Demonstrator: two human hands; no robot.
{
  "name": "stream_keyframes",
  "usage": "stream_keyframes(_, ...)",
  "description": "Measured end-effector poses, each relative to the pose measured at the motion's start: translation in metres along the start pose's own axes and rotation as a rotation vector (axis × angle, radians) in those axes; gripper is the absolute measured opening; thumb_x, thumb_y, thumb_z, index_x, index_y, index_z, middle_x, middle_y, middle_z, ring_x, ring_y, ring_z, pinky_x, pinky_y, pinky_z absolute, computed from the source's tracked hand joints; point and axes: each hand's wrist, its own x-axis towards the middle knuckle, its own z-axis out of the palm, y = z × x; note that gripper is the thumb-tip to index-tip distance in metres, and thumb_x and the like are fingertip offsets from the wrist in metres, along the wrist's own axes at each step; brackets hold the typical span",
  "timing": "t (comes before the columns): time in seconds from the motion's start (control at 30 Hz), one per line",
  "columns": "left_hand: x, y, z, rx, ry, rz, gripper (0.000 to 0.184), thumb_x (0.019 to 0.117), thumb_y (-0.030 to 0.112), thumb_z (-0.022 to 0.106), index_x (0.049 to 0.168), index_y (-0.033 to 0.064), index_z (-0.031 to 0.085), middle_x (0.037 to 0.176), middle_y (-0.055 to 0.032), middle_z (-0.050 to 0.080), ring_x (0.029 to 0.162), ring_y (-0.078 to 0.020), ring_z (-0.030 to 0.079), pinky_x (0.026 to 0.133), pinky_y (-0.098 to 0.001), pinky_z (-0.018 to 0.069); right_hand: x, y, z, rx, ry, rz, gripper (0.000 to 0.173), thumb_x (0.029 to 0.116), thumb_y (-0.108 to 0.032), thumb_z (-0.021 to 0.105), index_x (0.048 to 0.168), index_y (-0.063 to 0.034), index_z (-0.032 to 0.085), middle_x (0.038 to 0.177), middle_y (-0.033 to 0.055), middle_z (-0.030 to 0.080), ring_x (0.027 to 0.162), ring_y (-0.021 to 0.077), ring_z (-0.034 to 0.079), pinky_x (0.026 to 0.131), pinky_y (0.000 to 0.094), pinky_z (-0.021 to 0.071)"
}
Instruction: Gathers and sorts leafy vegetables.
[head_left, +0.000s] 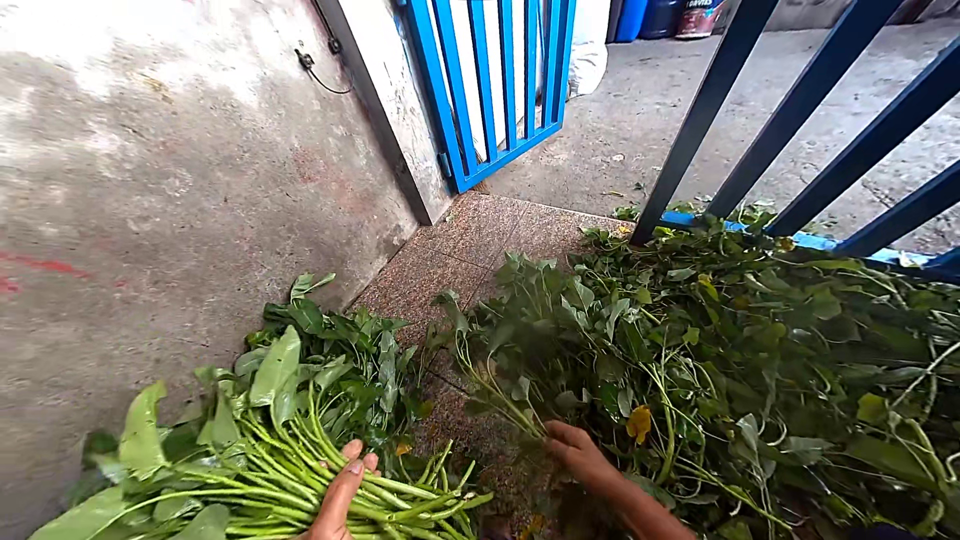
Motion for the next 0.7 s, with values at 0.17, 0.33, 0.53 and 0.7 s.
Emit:
stream_keyframes(0.17,-0.004,-0.008,0.006,0.016,-0.014,-0.074,0.029,0.0848,-0.018,0.063,0.110,-0.0074,0.055,0.085,-0.0159,0.074,0.071,-0.0260,0.075,0.063,-0.0394,0.0653,-0.044,-0.037,-0.005,0.149,-0.066,-0.183,0.022,0.1000,-0.012,0.060,0.119,-0.0031,0.068,0.098,0.0075,0.074,0.084,0.0161,0.070,0.078,0.0337,0.0593)
stream_keyframes(0.33,-0.009,-0.013,0.013,0.022,-0.047,-0.132,0.033,0.0835,-0.016,0.070,0.113,-0.0102,0.056,0.082,-0.0188,0.073,0.067,-0.0279,0.074,0.062,-0.0396,0.0653,-0.083,-0.042,0.019,0.086,-0.168,-0.362,0.020,0.1001,-0.007,0.061,0.117,0.0002,0.069,0.099,0.0079,0.075,0.088,0.0163,0.072,0.083,0.0366,0.0612)
stream_keyframes(0.53,-0.007,-0.012,0.011,0.075,-0.128,-0.174,0.034,0.0824,-0.016,0.072,0.112,-0.0116,0.058,0.086,-0.0209,0.072,0.068,-0.0294,0.074,0.063,-0.0411,0.0655,-0.110,-0.046,0.040,-0.233,-0.123,-0.599,0.017,0.0991,-0.011,0.065,0.110,-0.0015,0.075,0.101,0.0085,0.076,0.101,0.0164,0.068,0.106,0.0483,0.0437)
stream_keyframes(0.7,-0.004,-0.010,0.000,0.115,-0.254,-0.179,0.031,0.0826,-0.015,0.067,0.112,-0.0125,0.059,0.092,-0.0234,0.074,0.081,-0.0310,0.075,0.072,-0.0412,0.0641,-0.114,-0.044,0.039,-0.369,-0.117,-0.635,0.019,0.1006,-0.013,0.063,0.112,-0.0049,0.076,0.102,0.0084,0.076,0.104,0.0187,0.069,0.112,0.0538,0.0367)
